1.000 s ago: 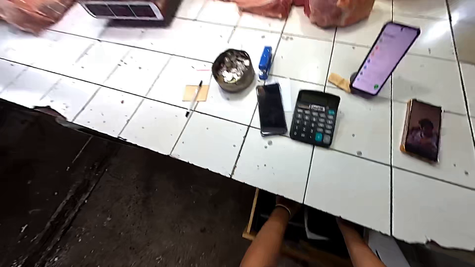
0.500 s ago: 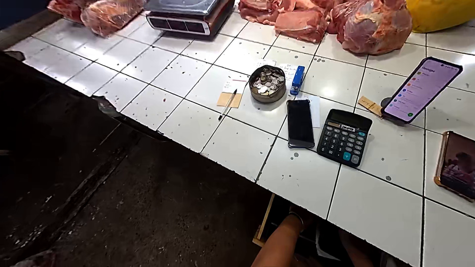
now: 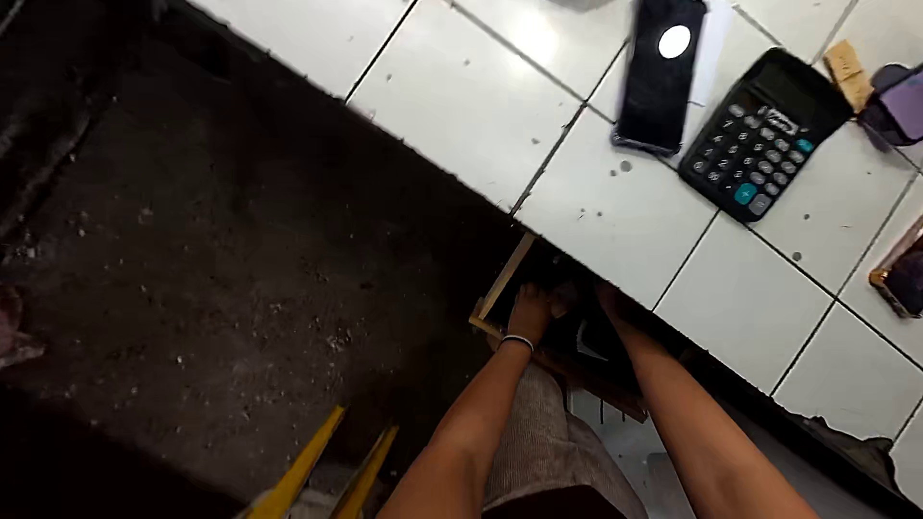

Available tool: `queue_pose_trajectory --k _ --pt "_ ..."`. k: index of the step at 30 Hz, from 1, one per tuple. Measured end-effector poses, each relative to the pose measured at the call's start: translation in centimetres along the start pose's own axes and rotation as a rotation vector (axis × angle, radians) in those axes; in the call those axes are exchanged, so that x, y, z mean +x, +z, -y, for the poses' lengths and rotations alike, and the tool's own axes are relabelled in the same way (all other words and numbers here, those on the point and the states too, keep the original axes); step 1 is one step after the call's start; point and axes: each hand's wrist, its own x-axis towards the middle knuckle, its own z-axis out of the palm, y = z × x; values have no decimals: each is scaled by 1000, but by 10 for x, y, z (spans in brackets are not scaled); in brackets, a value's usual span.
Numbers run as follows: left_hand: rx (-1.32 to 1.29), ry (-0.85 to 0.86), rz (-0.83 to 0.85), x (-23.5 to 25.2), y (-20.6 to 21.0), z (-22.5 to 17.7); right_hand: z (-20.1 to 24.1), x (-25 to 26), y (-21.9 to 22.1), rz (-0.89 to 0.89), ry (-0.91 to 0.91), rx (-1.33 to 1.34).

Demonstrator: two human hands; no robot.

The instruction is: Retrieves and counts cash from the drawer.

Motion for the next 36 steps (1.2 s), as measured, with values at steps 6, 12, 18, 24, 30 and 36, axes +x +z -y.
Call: queue_pose_trajectory --k 6,12,18,24,30,36 --pt "167 141 131 14 8 -2 -47 56 16 -181 21 -132" --pt "133 161 24 15 30 12 -52 74 24 -250 135 -220" --pt "74 188 -6 18 44 6 -49 74 20 -282 116 -64" --pt "10 112 34 23 37 0 -51 69 27 -392 46 -253" --pt "-18 58 29 18 36 2 -57 76 23 -373 45 -155" --pt "-203 -32 161 4 21 11 -119 142 19 -365 5 -11"
